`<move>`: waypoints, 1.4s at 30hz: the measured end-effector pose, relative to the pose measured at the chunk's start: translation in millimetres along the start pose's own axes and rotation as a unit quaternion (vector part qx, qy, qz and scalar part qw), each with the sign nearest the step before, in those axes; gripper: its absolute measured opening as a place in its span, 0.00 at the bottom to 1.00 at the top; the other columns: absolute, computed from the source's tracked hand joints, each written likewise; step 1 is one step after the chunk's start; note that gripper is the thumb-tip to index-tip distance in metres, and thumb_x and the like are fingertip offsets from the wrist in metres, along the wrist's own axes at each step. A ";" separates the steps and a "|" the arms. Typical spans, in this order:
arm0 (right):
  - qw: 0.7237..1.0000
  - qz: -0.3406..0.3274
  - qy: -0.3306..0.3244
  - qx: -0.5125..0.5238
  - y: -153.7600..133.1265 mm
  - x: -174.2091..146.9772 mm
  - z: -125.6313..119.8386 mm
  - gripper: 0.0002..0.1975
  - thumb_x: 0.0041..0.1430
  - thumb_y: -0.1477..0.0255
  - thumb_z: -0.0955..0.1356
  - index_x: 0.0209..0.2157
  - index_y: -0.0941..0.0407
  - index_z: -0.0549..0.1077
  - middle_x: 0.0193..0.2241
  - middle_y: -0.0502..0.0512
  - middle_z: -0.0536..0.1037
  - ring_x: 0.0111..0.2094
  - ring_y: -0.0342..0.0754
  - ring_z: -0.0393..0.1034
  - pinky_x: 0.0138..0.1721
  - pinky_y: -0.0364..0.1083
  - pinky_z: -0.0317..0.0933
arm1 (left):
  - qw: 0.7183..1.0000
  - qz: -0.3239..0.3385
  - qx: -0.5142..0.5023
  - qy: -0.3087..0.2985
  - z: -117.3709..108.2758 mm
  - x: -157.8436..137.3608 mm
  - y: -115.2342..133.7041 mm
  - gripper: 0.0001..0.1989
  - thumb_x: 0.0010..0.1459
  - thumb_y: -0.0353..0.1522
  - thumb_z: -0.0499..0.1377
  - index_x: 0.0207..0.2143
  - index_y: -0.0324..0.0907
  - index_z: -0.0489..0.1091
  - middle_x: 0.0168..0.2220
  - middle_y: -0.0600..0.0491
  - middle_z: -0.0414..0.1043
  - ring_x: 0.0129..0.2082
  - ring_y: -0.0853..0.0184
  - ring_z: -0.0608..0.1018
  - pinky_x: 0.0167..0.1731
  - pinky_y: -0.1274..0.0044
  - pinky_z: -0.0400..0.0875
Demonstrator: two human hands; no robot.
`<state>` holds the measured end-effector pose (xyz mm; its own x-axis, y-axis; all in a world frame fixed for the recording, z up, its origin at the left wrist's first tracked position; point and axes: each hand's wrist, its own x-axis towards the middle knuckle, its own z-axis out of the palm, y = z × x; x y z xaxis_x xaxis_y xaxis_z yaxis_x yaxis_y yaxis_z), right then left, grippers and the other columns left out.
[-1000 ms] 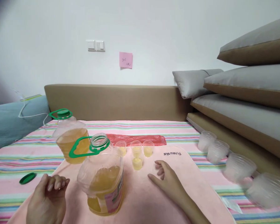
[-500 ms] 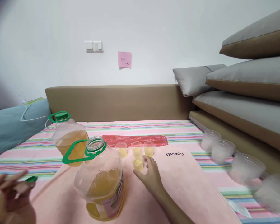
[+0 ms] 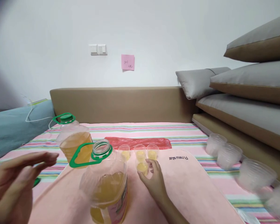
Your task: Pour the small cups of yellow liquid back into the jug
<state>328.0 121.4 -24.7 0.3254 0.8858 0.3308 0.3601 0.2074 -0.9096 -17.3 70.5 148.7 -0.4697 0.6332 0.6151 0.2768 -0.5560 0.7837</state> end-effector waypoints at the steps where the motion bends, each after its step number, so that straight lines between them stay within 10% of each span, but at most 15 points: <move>1: 1.000 0.002 0.001 0.002 -1.1 -2.8 -3.7 0.27 0.54 0.56 0.76 0.52 0.54 0.78 0.53 0.64 0.81 0.49 0.62 0.76 0.52 0.61 0.72 | 0.998 0.010 0.044 -0.048 7.6 -6.9 3.5 0.24 0.57 0.55 0.70 0.47 0.50 0.81 0.46 0.51 0.83 0.52 0.50 0.82 0.50 0.65 0.77; 11: 0.997 0.039 0.004 0.073 -16.4 -21.9 -58.5 0.33 0.57 0.47 0.77 0.56 0.51 0.72 0.60 0.66 0.79 0.65 0.66 0.72 0.67 0.66 0.64 | 0.941 0.058 0.185 -0.279 23.6 -10.6 9.7 0.25 0.59 0.57 0.65 0.49 0.51 0.83 0.49 0.45 0.83 0.50 0.44 0.83 0.51 0.62 0.79; 27: 0.976 -0.205 -0.075 -0.013 -207.9 32.6 -80.9 0.20 0.64 0.59 0.76 0.56 0.46 0.76 0.55 0.54 0.81 0.57 0.57 0.76 0.56 0.55 0.70 | 0.913 0.196 0.180 -0.308 33.0 -18.4 10.4 0.11 0.70 0.45 0.63 0.49 0.55 0.80 0.43 0.52 0.84 0.37 0.55 0.84 0.33 0.70 0.74; 42: 0.950 -0.264 -0.115 -0.118 -249.3 36.1 -66.8 0.18 0.58 0.64 0.75 0.50 0.49 0.77 0.52 0.56 0.81 0.53 0.58 0.75 0.52 0.57 0.69 | 0.900 0.170 0.198 -0.350 35.3 -20.7 11.1 0.14 0.72 0.48 0.63 0.50 0.52 0.76 0.51 0.50 0.81 0.53 0.52 0.81 0.51 0.63 0.77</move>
<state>308.5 74.0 230.8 -0.1459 0.7566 0.6373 0.6154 0.5738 -0.5404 25.1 70.2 147.7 0.3029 0.7233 0.6205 0.6469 -0.6342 0.4235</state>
